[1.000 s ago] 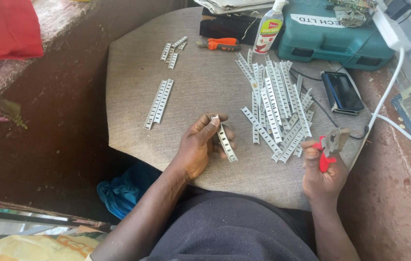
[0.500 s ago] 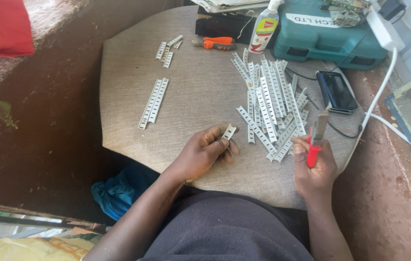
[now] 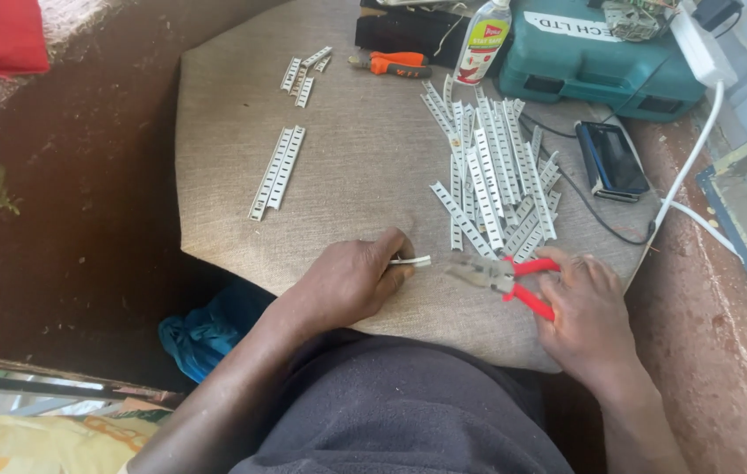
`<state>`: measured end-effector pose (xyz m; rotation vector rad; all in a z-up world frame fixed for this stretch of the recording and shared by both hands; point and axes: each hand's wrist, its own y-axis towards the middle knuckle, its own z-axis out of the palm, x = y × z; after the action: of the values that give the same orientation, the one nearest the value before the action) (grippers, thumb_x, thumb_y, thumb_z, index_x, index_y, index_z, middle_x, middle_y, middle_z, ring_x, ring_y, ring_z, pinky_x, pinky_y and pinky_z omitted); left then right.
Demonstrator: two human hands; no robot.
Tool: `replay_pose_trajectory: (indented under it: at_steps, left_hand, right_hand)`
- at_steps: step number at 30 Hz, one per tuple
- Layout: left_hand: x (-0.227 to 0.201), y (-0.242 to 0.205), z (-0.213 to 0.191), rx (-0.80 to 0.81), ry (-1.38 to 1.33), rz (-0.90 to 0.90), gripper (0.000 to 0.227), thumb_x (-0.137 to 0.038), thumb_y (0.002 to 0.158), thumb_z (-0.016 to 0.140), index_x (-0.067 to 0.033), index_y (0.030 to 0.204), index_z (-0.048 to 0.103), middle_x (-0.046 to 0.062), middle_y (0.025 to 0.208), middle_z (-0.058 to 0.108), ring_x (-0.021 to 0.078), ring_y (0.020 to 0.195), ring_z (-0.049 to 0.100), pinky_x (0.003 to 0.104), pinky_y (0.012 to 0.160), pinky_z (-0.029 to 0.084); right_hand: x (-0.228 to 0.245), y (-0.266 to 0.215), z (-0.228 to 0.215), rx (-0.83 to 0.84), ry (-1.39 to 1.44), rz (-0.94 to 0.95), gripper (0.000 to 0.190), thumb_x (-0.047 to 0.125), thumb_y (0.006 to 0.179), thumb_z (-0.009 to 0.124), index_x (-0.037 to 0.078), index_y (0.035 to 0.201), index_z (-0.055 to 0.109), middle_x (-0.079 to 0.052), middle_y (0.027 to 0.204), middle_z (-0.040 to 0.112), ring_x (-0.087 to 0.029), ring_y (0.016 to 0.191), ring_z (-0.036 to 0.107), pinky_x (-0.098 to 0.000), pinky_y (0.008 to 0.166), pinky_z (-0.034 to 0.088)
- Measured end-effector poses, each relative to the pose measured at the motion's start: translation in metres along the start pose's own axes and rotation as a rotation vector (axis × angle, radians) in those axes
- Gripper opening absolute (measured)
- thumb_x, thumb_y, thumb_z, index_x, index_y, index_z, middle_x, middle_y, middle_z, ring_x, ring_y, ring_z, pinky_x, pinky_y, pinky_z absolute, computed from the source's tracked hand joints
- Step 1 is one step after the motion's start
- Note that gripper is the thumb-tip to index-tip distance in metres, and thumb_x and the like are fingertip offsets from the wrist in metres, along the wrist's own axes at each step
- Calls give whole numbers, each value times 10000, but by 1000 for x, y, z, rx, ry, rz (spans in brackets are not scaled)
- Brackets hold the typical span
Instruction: The person repeatedly picks up long perforated metal strips from a pile on a table and uses red-handled pliers to cut them into shorter segments. The cut pieces are placed back on the table. The person continues this process throughout the clip.
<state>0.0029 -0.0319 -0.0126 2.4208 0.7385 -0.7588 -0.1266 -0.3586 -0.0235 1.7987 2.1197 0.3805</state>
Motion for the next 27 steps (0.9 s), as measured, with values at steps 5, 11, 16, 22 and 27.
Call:
replay_pose_trajectory:
  at_steps: [5,11,16,22,27]
  left_hand:
    - [8,5,-9,109,-19,56,133,-255,1057,582,-123,1040,590,71,802,704,271,609,607,440,549,445]
    - [16,7,-8,144,15,107,202,-315,1048,616,-117,1016,593,113,860,728,381,703,656,505,599,440]
    - [17,6,-5,129,20,106,178,-311,1028,624,-138,999,593,80,919,738,357,772,684,491,626,469]
    - [13,5,-1,148,130,59,206,-349,1041,601,-144,1024,588,67,950,741,356,800,694,503,630,484]
    - [12,4,2,120,164,59,228,-366,1033,614,-142,1023,574,79,939,751,398,800,702,538,606,485]
  right_hand:
    - [-2,1,3,139,-138,-53,128,185,821,664,110,924,673,-51,1460,602,-337,1253,595,-599,1273,365]
    - [3,12,0,217,-186,-69,295,152,766,682,171,1060,706,-36,1453,593,-325,1298,599,-597,1295,340]
    - [-4,13,2,302,-196,-122,333,185,852,634,174,1178,702,-69,1454,601,-326,1355,565,-599,1238,395]
    - [-6,16,-7,301,-177,-132,236,223,882,669,228,1106,745,-20,1314,648,-280,1243,619,-539,1091,473]
    - [-15,12,-6,214,-139,-183,242,376,862,749,210,1037,768,-19,1231,668,-300,1054,647,-464,874,484]
